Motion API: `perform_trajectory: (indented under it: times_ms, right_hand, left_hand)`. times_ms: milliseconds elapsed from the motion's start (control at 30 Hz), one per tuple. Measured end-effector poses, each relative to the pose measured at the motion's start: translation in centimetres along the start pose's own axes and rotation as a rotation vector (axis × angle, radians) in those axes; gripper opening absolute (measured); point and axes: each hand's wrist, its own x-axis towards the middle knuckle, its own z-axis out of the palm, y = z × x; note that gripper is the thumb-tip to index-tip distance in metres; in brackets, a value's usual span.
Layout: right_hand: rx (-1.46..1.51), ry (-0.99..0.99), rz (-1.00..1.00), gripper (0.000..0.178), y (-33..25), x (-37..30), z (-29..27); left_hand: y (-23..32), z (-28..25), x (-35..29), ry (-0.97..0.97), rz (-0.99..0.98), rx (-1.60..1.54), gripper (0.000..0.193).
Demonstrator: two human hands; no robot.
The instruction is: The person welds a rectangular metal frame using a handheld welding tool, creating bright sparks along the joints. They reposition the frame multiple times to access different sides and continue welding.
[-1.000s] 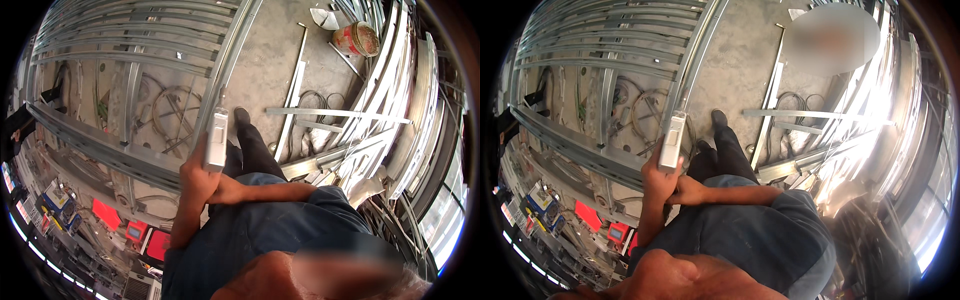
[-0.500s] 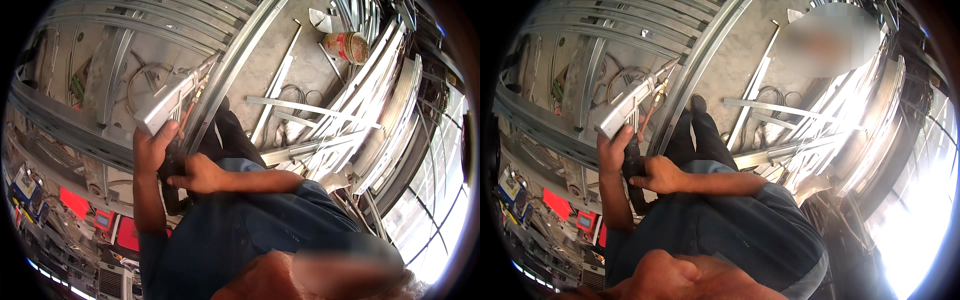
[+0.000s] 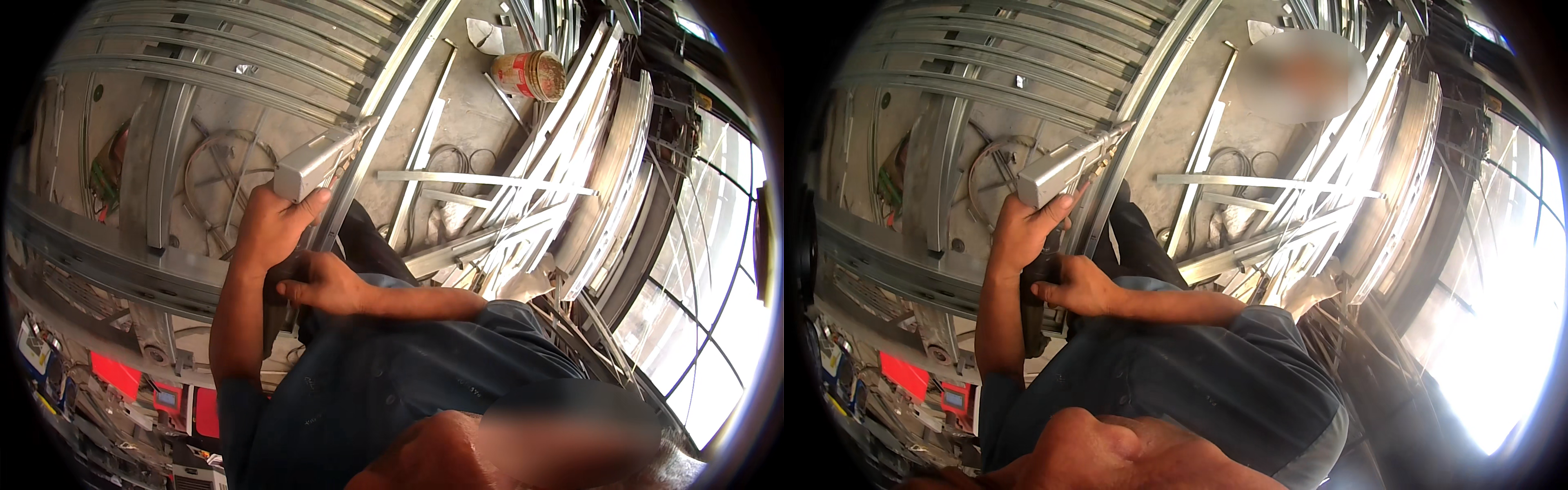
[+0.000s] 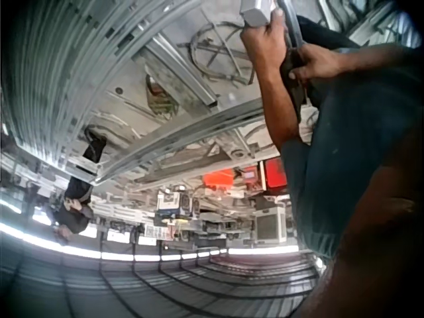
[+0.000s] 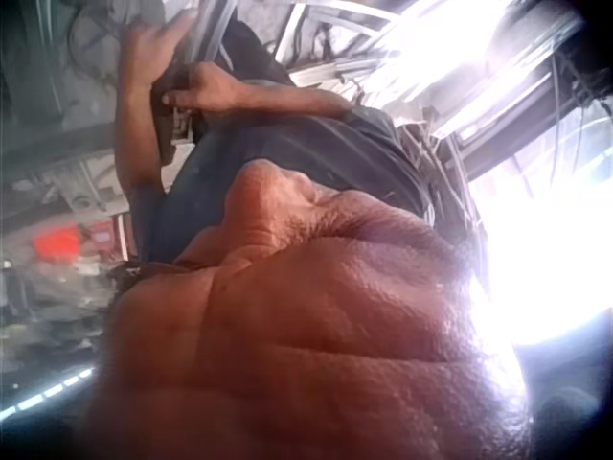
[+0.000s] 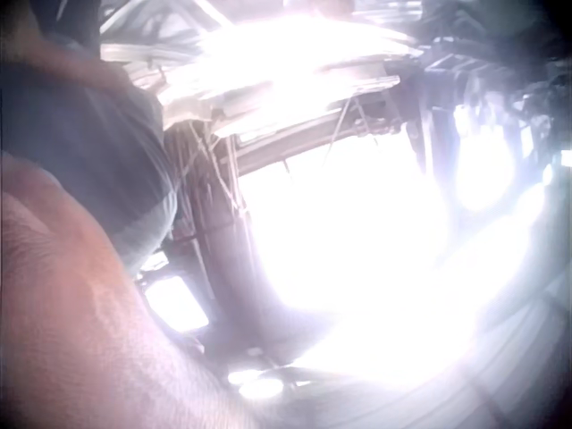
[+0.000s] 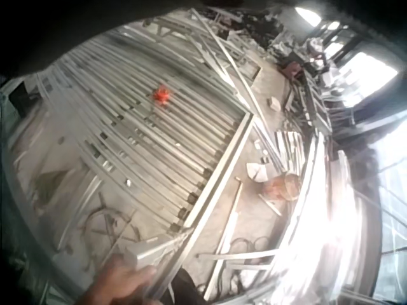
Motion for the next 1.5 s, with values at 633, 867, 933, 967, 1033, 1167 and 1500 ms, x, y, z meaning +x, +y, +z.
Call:
perform_trajectory:
  times_ms: [633, 867, 933, 967, 1033, 1167, 1500]
  right_hand:
    - [0.048, 0.043, -0.034, 0.044, 0.1, 0.7, -0.7]
    - [0.099, 0.015, -0.023, 0.045, -0.3, 0.8, -1.3]
    - [0.11, 0.005, -0.026, 0.045, -0.2, 0.8, -1.3]
    - [0.111, -0.003, -0.028, 0.044, 0.0, 0.9, -1.4]
    - [0.114, -0.019, -0.032, 0.042, 0.5, 0.9, -1.5]
    - [0.166, -0.033, -0.028, 0.039, 0.3, 0.3, -1.8]
    - [0.227, -0.048, -0.027, 0.039, -0.5, -1.0, -2.3]
  left_hand:
    - [-0.9, -0.1, 2.1, -0.042, -0.014, -0.145, 0.037]
    - [-0.8, 0.2, 2.8, -0.044, -0.01, -0.044, 0.036]
    - [-0.9, 0.4, 2.7, -0.014, -0.015, -0.016, 0.033]
    - [-0.9, 0.4, 2.7, -0.009, -0.018, 0.009, 0.033]
    - [-0.7, 0.7, 2.6, 0.0, -0.024, 0.062, 0.033]
    - [0.3, 1.6, 2.2, 0.025, -0.009, 0.171, 0.032]
    - [1.0, 2.6, 2.0, 0.041, 0.006, 0.193, 0.03]
